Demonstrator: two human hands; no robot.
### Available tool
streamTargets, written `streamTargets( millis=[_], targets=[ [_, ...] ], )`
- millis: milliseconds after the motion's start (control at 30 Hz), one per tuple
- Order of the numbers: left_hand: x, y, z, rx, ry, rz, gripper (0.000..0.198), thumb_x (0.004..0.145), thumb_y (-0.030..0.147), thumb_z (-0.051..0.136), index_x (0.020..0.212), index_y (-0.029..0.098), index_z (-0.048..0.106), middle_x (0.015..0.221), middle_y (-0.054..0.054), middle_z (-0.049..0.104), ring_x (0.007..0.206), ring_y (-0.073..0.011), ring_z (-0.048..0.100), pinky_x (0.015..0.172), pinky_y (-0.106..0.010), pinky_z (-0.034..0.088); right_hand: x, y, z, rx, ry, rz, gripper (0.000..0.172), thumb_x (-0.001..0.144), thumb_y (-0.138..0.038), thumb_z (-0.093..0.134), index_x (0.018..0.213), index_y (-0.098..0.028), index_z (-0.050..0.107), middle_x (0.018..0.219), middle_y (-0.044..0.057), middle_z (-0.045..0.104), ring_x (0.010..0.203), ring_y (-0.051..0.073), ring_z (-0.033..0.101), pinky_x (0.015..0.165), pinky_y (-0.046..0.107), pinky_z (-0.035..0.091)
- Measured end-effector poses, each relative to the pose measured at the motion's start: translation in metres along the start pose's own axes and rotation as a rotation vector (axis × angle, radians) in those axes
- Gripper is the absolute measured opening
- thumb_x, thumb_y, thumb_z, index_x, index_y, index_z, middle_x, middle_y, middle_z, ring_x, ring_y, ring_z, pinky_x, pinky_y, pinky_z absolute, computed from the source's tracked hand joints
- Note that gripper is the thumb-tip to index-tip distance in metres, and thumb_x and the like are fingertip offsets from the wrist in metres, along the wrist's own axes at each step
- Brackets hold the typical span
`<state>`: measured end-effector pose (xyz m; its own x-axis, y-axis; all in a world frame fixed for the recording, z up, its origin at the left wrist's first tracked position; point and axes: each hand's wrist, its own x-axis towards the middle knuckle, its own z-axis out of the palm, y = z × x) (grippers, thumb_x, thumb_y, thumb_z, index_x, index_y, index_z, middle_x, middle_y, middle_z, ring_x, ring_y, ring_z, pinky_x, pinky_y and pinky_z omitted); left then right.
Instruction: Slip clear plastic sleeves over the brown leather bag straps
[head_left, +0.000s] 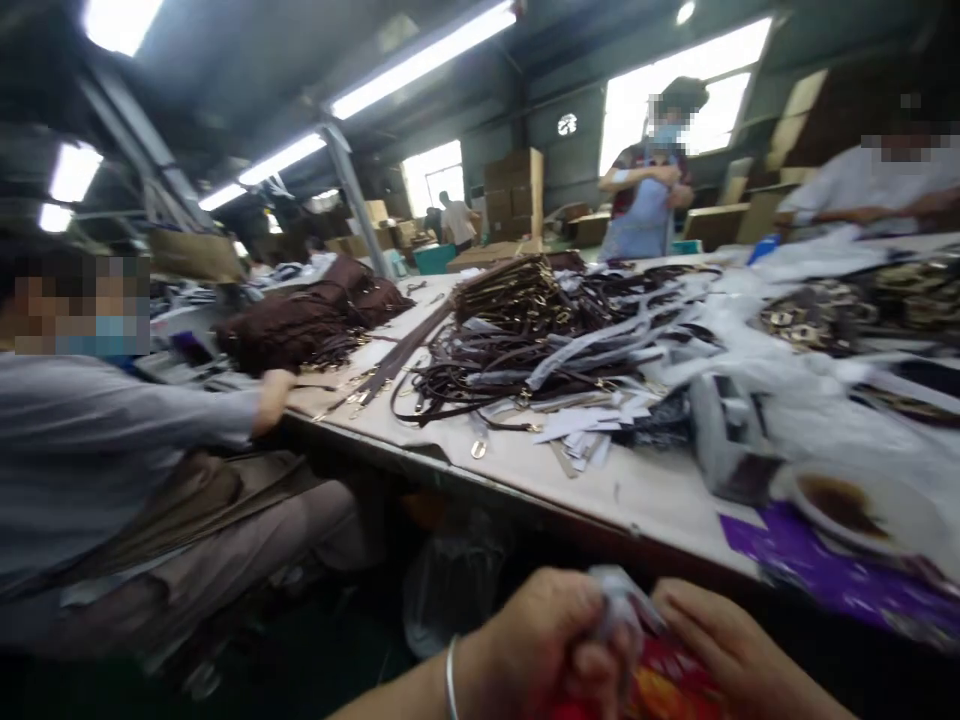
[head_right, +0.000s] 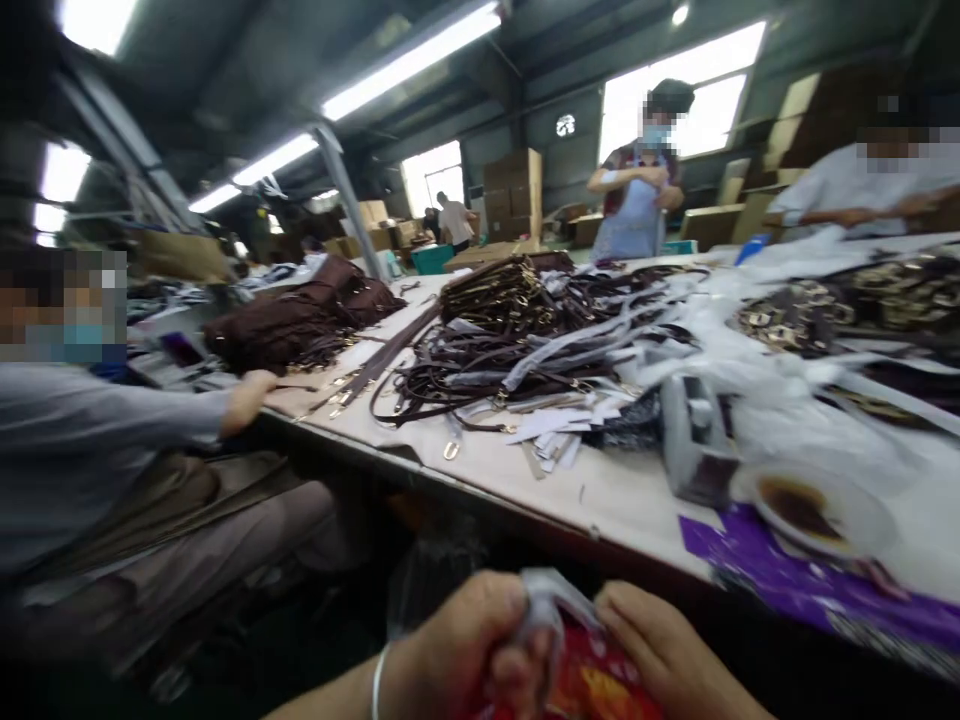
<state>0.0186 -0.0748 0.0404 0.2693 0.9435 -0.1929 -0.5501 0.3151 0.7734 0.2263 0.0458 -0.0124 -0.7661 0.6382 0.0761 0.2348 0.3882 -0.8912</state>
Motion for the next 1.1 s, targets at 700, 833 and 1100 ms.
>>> streamTargets(
  millis=[700,833,1100],
  targets=[
    [0.063,0.050,-0.060,1.163,0.644,0.940,0.037,0.092,0.052,0.054,0.083,0.018,0.065,0.072,-0.005,0.060,0.071,-0.0187,0.058,0.081,-0.036,0.051,-0.046,-0.036,0.007,0.999,-0.181,0.130,0.057,0.088,-0.062,0.055,0.059,-0.014,0.058,0.041,-0.002,0.045,0.034,0.007,0.032,0.038,0.022,0.022],
    [0.051,0.006,-0.062,1.403,0.155,0.621,0.028,0.086,0.044,0.063,0.072,0.019,0.063,0.066,-0.004,0.057,0.062,-0.0173,0.050,0.069,-0.031,0.046,-0.031,-0.036,-0.041,0.966,0.181,0.128,0.041,0.075,-0.052,0.076,0.065,-0.017,0.056,0.044,-0.007,0.043,0.037,0.006,0.030,0.041,0.021,0.022],
    [-0.001,0.007,-0.019,0.676,-0.199,-0.063,0.051,0.096,0.058,0.038,0.077,0.016,0.059,0.054,0.000,0.047,0.048,-0.0117,0.042,0.050,-0.025,0.035,-0.012,0.002,-0.053,-0.081,0.105,0.134,0.030,0.090,-0.044,0.058,0.079,-0.017,0.065,0.073,0.002,0.062,0.068,0.015,0.056,0.066,0.029,0.045]
  ],
)
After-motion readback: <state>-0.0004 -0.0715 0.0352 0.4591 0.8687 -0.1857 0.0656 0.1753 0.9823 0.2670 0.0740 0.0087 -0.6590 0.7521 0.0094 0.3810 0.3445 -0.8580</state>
